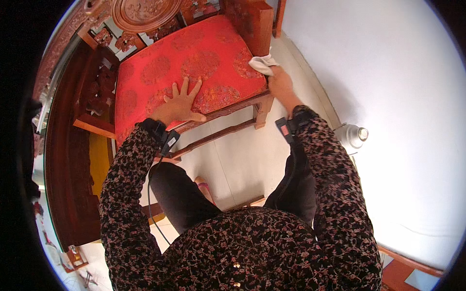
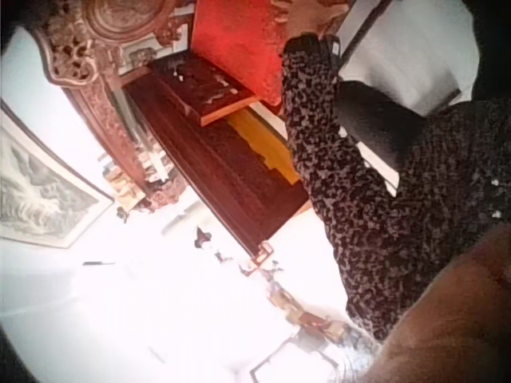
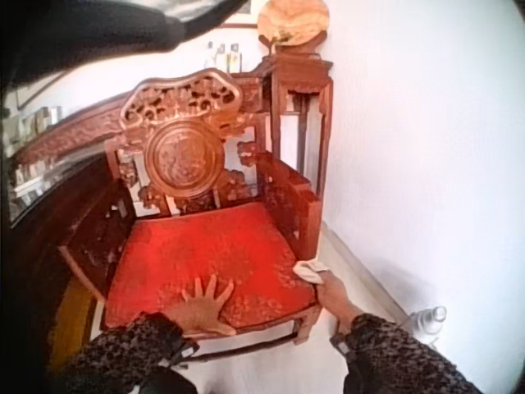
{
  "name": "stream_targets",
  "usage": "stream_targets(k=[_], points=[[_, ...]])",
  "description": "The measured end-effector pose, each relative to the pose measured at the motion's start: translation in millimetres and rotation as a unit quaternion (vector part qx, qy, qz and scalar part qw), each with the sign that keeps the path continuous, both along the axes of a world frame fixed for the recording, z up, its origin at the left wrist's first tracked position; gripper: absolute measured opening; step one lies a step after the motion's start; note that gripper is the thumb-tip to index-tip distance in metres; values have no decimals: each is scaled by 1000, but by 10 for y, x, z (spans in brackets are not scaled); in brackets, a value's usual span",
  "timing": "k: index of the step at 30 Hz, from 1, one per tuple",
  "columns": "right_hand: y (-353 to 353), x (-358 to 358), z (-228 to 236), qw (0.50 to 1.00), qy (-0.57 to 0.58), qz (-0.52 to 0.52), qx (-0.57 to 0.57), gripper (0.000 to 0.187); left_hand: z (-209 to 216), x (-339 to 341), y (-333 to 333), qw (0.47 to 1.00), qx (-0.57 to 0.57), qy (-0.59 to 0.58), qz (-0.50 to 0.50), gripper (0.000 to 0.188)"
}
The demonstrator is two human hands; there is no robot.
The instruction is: The person wipes a yellow tabletop and then a wooden chair with a red cushion using a white cloth. The person cleans the tabletop surface, the chair's wooden frame, and the cushioned seat.
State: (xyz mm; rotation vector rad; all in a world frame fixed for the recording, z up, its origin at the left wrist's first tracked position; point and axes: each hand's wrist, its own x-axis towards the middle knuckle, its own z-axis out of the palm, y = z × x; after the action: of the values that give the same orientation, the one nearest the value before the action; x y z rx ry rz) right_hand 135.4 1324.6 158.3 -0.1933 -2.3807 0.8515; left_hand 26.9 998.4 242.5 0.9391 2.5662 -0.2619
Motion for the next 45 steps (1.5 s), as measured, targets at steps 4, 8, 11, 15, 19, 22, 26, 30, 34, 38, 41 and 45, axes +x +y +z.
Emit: stream_targets(k=[4,8,11,15,19,22,26,30,34,38,41,45], points=[[355,27,-92,984,-65,32,-164,42,-32,163,-84,997,48,39,-50,137],[702,57,281,967,-91,-32,-237,33,-61,266,-136,988,82,98,-82,136],[812,-127,572,954,-81,36,-286,32,-20,342,-135,986,97,112,-79,129],[802,-619,665,964,-152,157,-152,30,63,414,-103,984,103,117,-83,122],[802,-867,581,934,43,349,-70,30,85,429,-73,980,124,131,-87,121],[830,-631,628,966,-95,185,-152,31,43,391,-80,976,143,141,-89,120],[735,-19,807,935,-157,157,-275,37,-42,340,-119,972,151,156,-92,119],[454,417,548,948,-191,52,-251,36,-99,293,-147,967,161,172,-99,117],[197,390,-252,870,-15,60,-490,37,-129,247,-151,965,163,179,-100,114],[202,660,-776,966,-157,21,-205,31,-138,227,-125,966,160,179,-100,113],[194,775,-883,930,-218,-33,-294,31,-116,274,-113,962,165,189,-105,113],[149,651,-1031,776,-18,40,-630,32,-40,344,-84,960,160,193,-122,112]])
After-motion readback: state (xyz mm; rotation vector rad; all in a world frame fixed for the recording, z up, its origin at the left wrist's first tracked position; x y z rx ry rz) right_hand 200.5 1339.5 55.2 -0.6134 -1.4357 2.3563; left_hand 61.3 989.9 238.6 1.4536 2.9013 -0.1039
